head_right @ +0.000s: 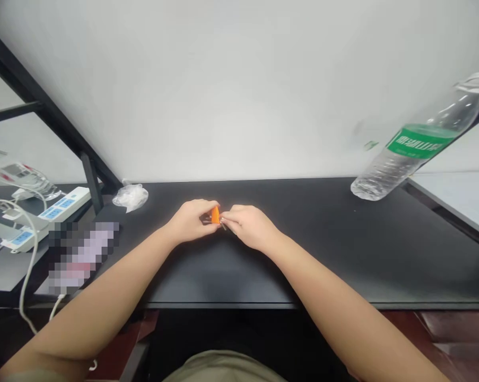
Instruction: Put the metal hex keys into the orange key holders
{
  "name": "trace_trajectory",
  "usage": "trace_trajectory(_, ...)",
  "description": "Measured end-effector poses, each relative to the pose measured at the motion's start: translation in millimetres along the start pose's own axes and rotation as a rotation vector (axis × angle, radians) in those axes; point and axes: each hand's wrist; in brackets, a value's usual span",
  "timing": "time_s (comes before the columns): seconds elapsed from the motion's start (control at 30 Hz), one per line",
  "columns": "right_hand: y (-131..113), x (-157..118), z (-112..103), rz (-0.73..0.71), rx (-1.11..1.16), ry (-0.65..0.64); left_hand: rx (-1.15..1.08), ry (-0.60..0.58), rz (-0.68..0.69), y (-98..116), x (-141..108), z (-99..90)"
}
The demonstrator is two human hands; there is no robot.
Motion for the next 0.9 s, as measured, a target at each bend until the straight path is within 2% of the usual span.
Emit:
trace_trajectory(0.17, 0.8, 0.5, -2.2, 0.117, -0.041, -0.031, -0.161, -0.037, -0.077, -3.4, -0.7, 4.1)
trace_trajectory(0.27, 1.2, -3.6, -2.7, 0.194, -0.175, -0.079, -0.204, -0.024, -0.106, -7.1, -0.8, 7.1)
trace_trajectory(0.37, -1.0, -7.0, 5.2, 0.246, -0.333, -0.183, -0.208, 0.007, -0.123, -9.5, -1.0, 9.5)
trace_trajectory(0.43, -3.9, -7.6, 11.4, 0.249, -0.433, -0.202, -0.215, 0.009, -0.131, -9.9, -1.1, 10.4)
trace_trajectory(0.57, -5.9, -6.5, 6.9, 0.233, -0.457, -0.124, -0.236, 0.021, -0.146, -10.2, -1.2, 11.1)
trace_trajectory(0.77, 8.4, -6.7, -29.4, 0.186, -0.082, 0.068, -0.207, 0.047, -0.169, -12.7, -0.5, 11.9)
trace_trajectory(0.9, 12.3, -7.3, -33.0, 0.092, -0.061, 0.120, -0.210, 0.040, -0.155, -11.3, -0.4, 11.6)
Point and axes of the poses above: each hand's wrist, its own x-axis towards the middle knuckle, its own z-axis out of the palm, y = z × x, and after that the axes turned 14 degrees about x, right-handed
